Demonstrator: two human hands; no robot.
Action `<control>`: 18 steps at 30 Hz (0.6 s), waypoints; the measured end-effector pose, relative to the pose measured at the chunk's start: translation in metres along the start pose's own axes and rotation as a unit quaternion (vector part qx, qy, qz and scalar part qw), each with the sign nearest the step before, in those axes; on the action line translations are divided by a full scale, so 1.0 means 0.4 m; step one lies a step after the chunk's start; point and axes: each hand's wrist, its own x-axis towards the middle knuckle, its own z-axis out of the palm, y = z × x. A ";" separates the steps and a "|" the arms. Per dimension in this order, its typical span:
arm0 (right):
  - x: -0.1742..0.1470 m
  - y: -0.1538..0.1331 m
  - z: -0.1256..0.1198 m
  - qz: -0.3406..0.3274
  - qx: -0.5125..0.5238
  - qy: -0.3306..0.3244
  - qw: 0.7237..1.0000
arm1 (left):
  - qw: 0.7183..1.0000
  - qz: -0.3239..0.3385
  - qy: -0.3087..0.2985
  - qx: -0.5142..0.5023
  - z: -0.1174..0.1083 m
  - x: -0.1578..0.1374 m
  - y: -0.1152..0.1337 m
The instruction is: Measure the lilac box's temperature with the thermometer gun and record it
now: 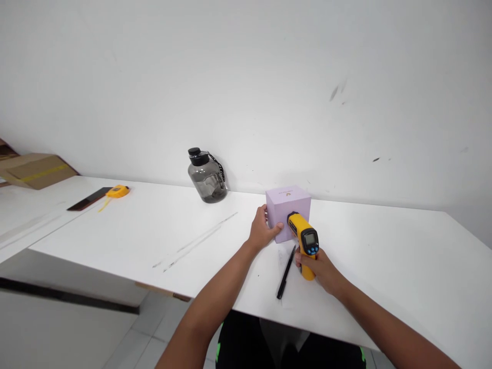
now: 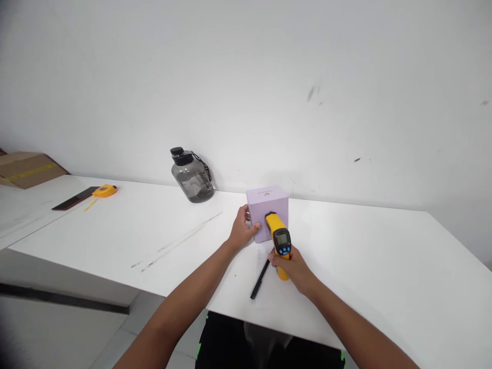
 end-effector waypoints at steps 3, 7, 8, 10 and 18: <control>0.001 0.006 0.000 -0.002 0.010 0.001 1.000 | 1.000 0.001 -0.002 0.005 -0.001 0.001 0.005; 0.002 0.016 0.003 -0.011 0.018 0.023 1.000 | 1.000 0.005 -0.009 0.013 -0.001 0.002 0.009; 0.003 0.018 0.002 -0.010 0.017 0.024 1.000 | 1.000 0.007 -0.011 0.015 -0.001 0.002 0.009; 0.003 0.020 0.001 -0.008 0.012 0.018 1.000 | 1.000 0.008 -0.014 0.017 -0.001 0.002 0.009; 0.004 0.024 -0.006 -0.011 0.004 0.018 1.000 | 1.000 0.009 -0.008 0.023 0.001 0.003 0.004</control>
